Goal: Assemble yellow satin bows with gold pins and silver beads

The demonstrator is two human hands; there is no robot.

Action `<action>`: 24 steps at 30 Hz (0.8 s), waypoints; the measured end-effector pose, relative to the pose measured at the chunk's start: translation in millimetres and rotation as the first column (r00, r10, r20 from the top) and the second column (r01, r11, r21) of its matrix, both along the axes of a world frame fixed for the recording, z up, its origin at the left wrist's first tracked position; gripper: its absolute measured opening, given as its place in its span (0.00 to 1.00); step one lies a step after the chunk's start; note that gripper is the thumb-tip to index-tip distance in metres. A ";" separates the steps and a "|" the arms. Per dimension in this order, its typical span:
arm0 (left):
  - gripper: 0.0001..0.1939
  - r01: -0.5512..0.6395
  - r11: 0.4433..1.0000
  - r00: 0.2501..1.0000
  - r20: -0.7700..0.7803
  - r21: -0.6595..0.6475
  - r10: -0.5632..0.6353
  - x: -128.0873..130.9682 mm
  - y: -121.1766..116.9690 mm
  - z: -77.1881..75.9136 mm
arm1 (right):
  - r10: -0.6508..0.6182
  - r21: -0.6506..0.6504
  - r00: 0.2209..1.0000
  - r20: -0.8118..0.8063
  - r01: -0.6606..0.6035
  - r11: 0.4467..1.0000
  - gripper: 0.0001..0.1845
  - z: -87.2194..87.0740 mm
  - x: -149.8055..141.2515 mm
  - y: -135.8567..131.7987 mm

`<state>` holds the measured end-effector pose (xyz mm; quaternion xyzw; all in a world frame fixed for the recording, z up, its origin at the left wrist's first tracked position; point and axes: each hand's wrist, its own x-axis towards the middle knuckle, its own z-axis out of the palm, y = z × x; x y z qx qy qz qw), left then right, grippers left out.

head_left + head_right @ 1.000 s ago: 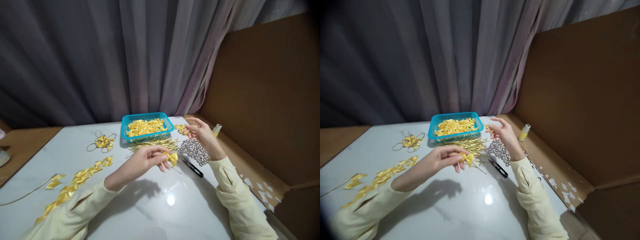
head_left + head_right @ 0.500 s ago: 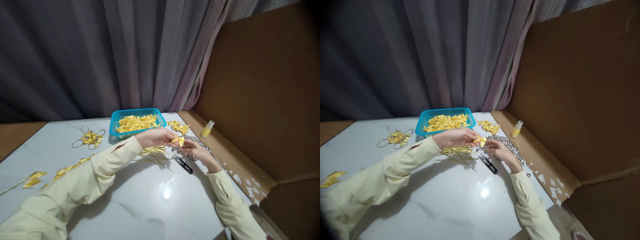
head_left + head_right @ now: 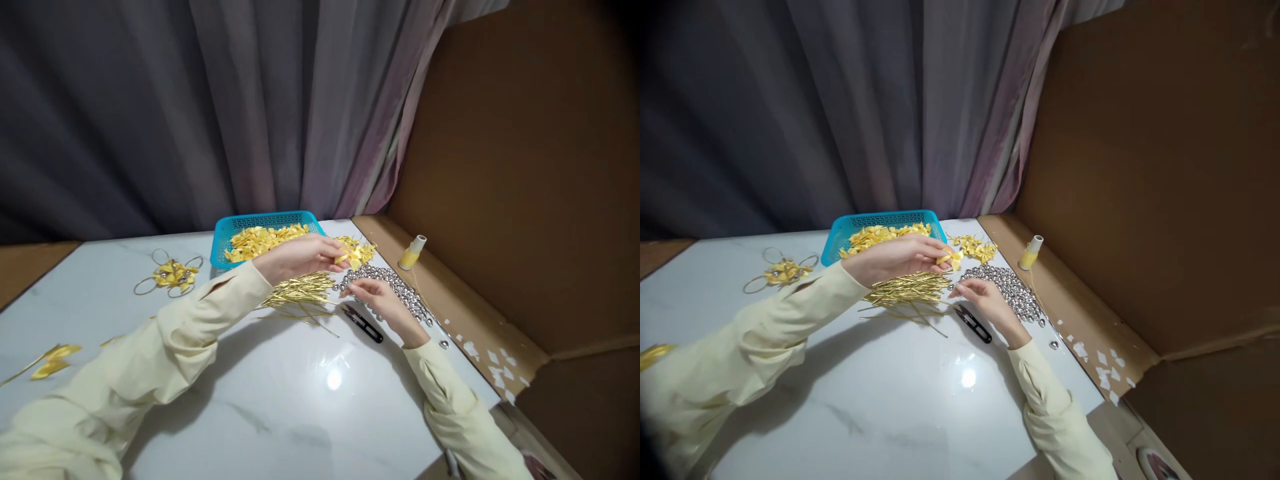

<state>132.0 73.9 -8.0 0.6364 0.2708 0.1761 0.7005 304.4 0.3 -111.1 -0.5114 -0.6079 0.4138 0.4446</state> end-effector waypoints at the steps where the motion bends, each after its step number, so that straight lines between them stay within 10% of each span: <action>1: 0.03 -0.035 0.999 0.999 0.003 0.033 0.035 -5.9 -2.0 3.5 | -0.003 -0.002 1.000 0.023 0.003 1.000 0.16 -1.7 1.0 0.4; 11: 0.08 -0.318 0.882 0.941 -0.002 0.347 0.339 -66.7 -39.0 21.2 | -0.120 0.029 0.973 0.196 0.117 0.993 0.15 -16.8 3.3 5.7; 19: 0.08 -0.420 0.907 0.906 0.075 0.026 0.417 -98.5 -61.6 11.4 | 0.040 -0.016 0.994 0.101 -0.038 0.999 0.16 6.1 13.3 -14.5; 24: 0.11 -0.306 0.806 0.859 0.217 -0.507 0.463 -114.0 -54.1 5.4 | 0.286 0.058 0.952 0.107 -0.293 0.954 0.12 31.9 9.8 -40.4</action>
